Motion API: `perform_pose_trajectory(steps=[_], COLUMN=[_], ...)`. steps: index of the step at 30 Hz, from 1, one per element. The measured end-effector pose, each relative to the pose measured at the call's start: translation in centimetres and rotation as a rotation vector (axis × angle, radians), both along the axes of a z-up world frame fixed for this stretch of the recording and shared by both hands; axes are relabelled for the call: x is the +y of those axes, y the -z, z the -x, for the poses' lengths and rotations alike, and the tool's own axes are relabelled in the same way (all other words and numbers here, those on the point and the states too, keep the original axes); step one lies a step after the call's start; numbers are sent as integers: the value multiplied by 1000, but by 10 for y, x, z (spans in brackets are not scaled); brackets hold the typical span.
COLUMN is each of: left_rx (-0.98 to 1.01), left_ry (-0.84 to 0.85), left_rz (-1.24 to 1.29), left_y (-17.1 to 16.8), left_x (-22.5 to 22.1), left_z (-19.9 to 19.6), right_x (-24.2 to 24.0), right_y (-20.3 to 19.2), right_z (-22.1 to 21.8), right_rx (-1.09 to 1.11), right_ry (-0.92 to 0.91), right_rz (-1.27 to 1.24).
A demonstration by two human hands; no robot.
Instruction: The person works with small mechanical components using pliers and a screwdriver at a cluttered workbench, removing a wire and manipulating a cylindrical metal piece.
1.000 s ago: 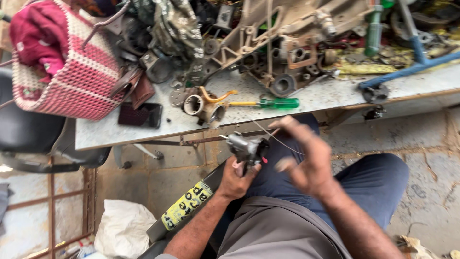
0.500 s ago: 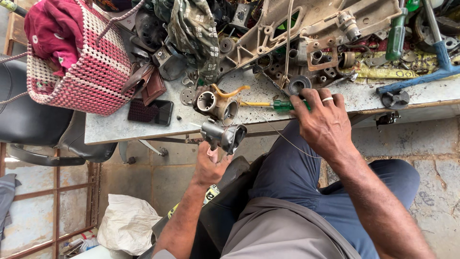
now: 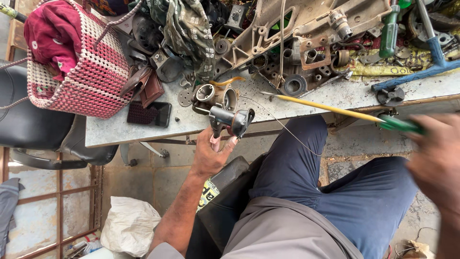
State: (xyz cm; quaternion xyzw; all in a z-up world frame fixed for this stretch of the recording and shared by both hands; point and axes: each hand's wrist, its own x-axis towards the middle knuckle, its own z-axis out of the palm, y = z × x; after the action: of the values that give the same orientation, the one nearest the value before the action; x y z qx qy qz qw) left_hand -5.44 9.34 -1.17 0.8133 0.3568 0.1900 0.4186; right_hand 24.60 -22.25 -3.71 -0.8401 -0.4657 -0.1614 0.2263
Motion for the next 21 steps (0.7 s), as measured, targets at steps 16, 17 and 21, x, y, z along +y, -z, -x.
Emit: perform_pose_trajectory(steps=[16, 17, 21], left_rx=[289, 319, 438], left_ry=[63, 28, -116], left_rz=[30, 83, 226], left_y=[-12, -6, 16], left_x=[1, 5, 33], left_z=[56, 65, 103], right_x=[-138, -124, -71], right_y=[187, 168, 102], right_z=[88, 95, 102], right_rx=[1292, 1226, 1144], right_ry=[-208, -247, -240], right_rz=[-664, -564, -157])
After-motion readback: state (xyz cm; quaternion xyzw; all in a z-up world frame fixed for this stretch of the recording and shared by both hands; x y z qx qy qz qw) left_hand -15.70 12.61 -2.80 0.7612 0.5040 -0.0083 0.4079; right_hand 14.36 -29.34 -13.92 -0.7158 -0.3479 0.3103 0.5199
